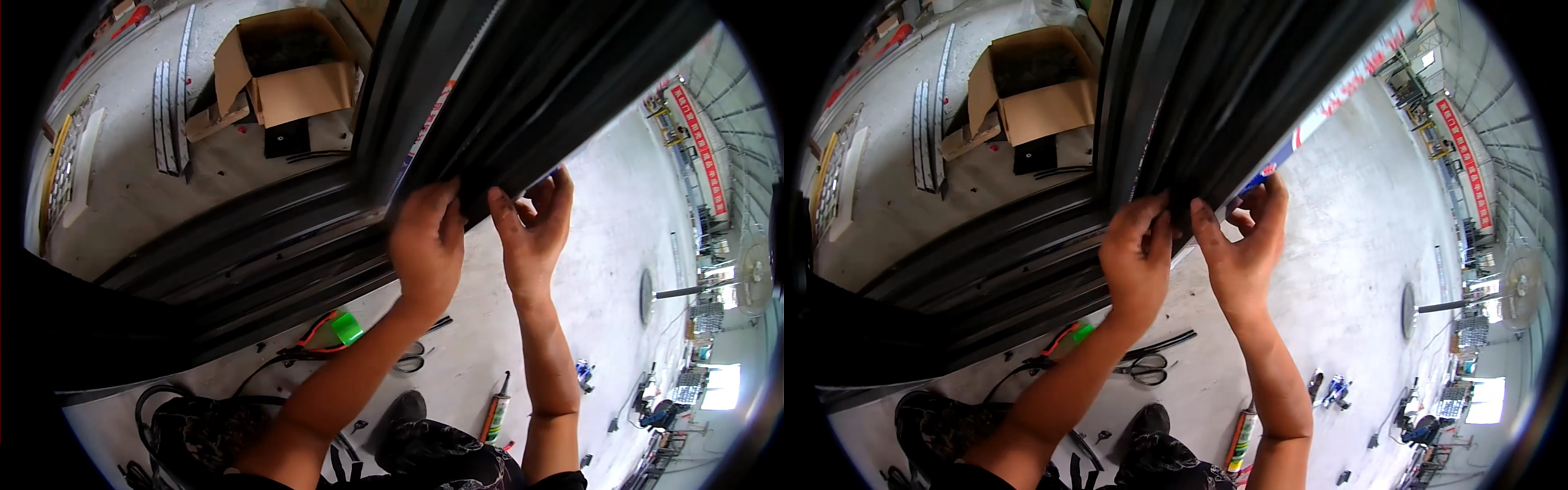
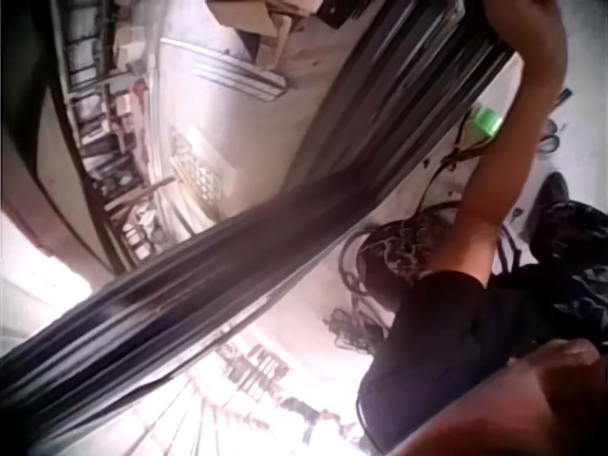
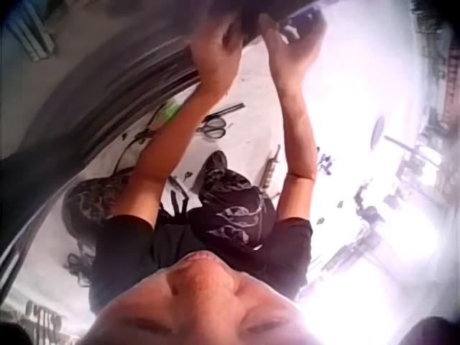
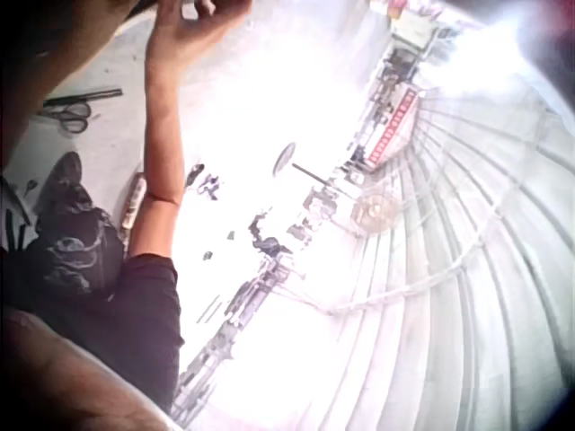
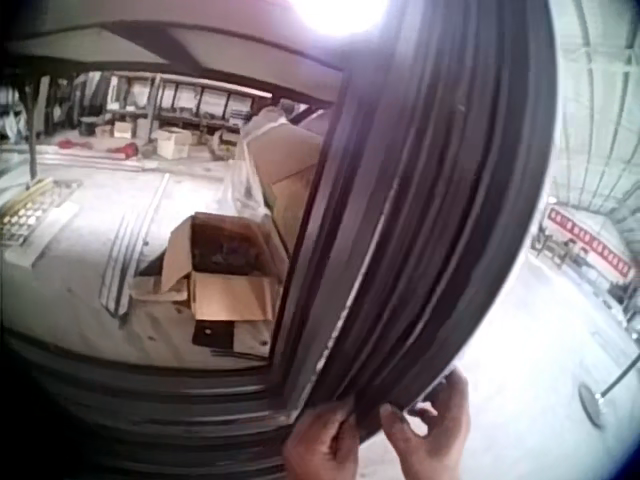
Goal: The person installs a rubber seal into the grooves of a black window frame, pressing it in by hand and using scissors to cut the seal to length.
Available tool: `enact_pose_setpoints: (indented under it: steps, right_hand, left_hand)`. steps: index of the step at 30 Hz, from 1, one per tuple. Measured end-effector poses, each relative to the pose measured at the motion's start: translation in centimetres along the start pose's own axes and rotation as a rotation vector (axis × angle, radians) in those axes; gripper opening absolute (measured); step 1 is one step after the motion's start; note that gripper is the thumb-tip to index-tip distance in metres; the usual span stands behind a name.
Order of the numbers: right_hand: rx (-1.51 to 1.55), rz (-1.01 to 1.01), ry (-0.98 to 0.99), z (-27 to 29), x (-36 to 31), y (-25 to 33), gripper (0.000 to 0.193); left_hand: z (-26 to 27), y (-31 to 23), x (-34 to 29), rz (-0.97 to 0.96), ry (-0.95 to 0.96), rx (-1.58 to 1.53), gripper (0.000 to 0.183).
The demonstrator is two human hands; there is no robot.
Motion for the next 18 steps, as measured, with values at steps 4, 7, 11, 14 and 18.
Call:
enact_pose_setpoints:
  steps: [4, 7, 11, 14, 18]
  right_hand:
    - [0.012, -0.120, 0.088, -0.5, 1.6, 1.8, 0.053]
    - [-0.154, -0.153, 0.100, -0.8, 1.5, 2.8, 0.053]
    - [-0.193, -0.210, 0.004, -1.7, 1.3, 2.0, 0.060]
    - [-0.292, -0.297, -0.153, -2.5, 1.2, 2.6, 0.075]
    - [-0.328, -0.320, -0.236, -2.7, 1.2, 2.3, 0.080]
  left_hand:
    - [-1.1, 2.3, -2.7, 0.158, -0.035, -0.145, 0.027]
    - [-1.4, 2.4, -3.5, 0.137, -0.038, 0.010, 0.035]
    - [-1.2, 1.3, -3.0, 0.034, -0.071, 0.091, 0.042]
    - [-1.7, -0.3, -2.0, 0.024, -0.047, -0.020, 0.047]
    - [-1.9, -0.9, -1.5, -0.015, -0.088, -0.094, 0.054]
Point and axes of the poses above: each hand's wrist, its own x-axis towards the middle knuckle, its own z-axis out of the back of the hand, y = z × x, the point moved 5 cm from there along x, towards the middle knuckle, and after that the axes turned 7 degrees about y, right-handed, at the moved point
